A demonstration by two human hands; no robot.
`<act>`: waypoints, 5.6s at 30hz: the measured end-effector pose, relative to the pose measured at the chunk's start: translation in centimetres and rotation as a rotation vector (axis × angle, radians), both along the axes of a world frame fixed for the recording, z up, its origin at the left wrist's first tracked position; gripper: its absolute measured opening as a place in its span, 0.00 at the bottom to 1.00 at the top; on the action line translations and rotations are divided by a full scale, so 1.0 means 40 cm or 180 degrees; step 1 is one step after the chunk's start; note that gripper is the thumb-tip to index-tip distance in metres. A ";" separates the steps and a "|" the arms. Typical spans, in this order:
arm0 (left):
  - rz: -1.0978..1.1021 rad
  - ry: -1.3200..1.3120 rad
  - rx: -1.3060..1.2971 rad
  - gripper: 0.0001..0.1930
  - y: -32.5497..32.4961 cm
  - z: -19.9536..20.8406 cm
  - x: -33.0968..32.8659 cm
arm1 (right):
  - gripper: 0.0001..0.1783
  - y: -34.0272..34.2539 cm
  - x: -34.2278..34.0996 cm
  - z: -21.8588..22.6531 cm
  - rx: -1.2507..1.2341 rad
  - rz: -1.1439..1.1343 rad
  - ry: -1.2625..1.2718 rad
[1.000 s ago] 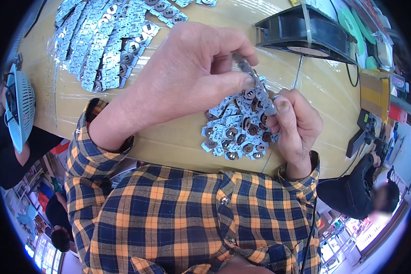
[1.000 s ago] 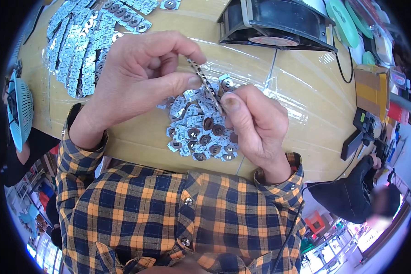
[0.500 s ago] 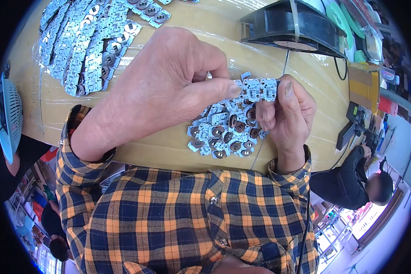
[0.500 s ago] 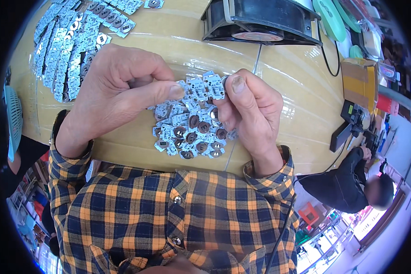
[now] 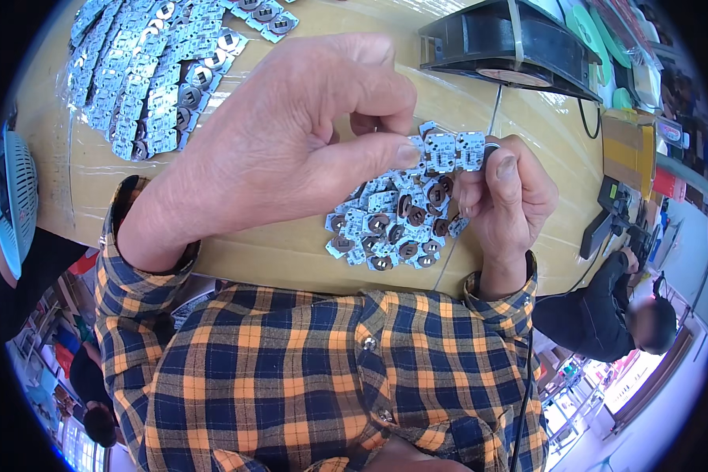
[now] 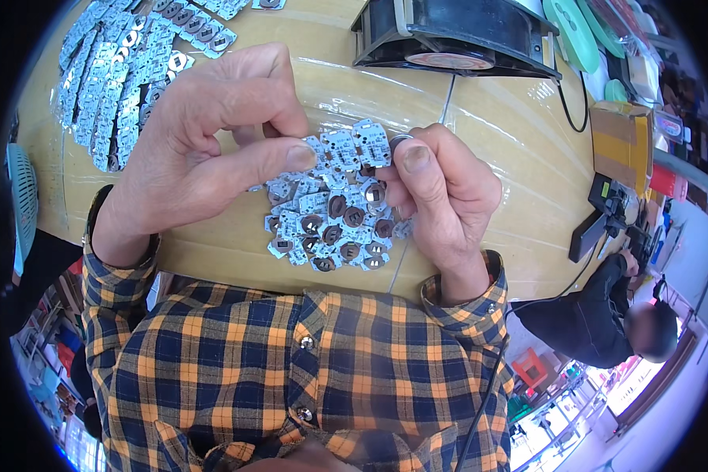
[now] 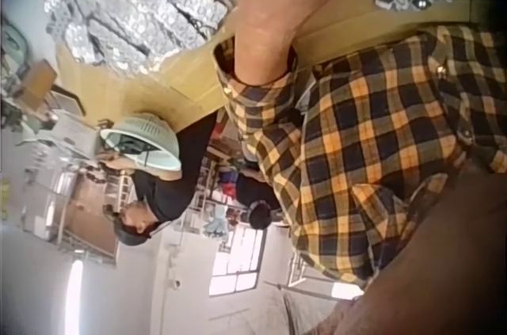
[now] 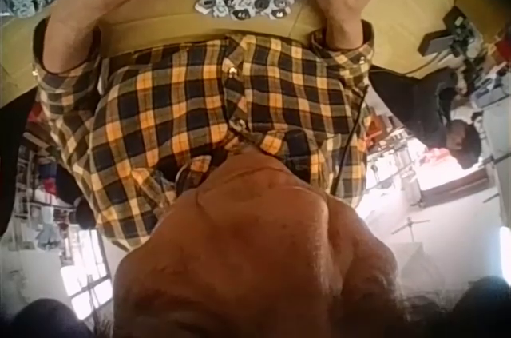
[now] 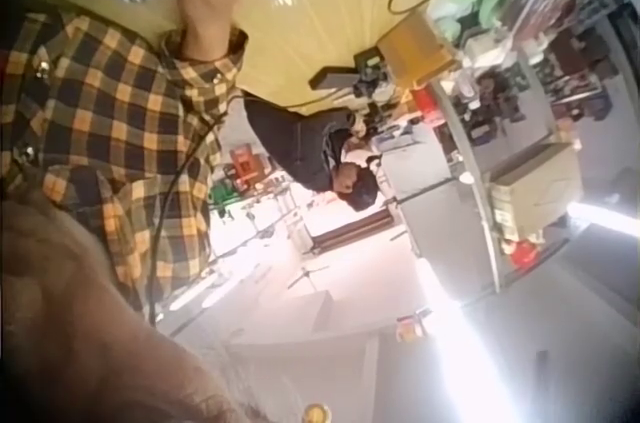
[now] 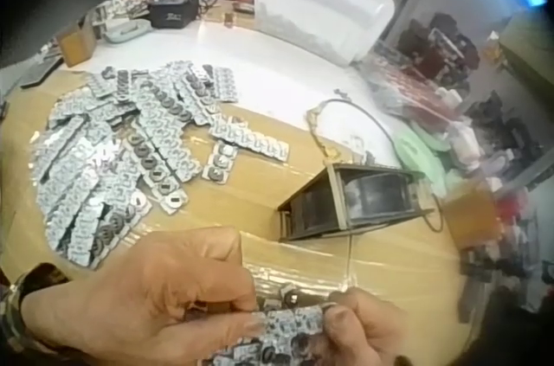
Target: Manually assembling small silver metal components at a workbench.
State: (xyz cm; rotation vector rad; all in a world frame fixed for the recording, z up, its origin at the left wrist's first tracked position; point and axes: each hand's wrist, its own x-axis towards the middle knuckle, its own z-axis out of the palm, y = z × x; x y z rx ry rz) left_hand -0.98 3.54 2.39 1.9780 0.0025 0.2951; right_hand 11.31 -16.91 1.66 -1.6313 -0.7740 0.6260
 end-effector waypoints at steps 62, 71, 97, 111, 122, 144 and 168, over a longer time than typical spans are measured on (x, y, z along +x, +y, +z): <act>0.0457 -0.1142 0.1053 0.18 -0.071 -0.053 0.008 | 0.16 0.014 -0.029 0.002 -0.0232 -0.0149 0.0115; 0.0578 -0.1067 0.0870 0.16 -0.060 -0.040 0.008 | 0.18 0.008 -0.016 0.003 -0.0212 -0.0036 0.0093; -0.0158 -0.0441 -0.0250 0.04 -0.041 -0.030 0.001 | 0.12 0.015 0.002 0.001 0.0142 0.0650 -0.0942; -0.0513 0.0530 -0.2940 0.10 -0.048 -0.008 0.008 | 0.21 0.022 -0.019 0.033 0.0736 0.0445 0.3300; -0.0150 -0.0850 -0.0531 0.13 -0.050 -0.036 0.019 | 0.18 0.011 -0.030 0.010 0.0213 -0.0010 0.0747; 0.0366 -0.1062 0.0016 0.16 -0.075 -0.038 0.010 | 0.20 0.017 -0.020 0.008 0.0123 0.0153 0.1146; 0.0220 -0.0893 -0.0401 0.12 -0.061 -0.023 0.013 | 0.20 0.015 -0.014 0.007 -0.0023 -0.0176 0.1275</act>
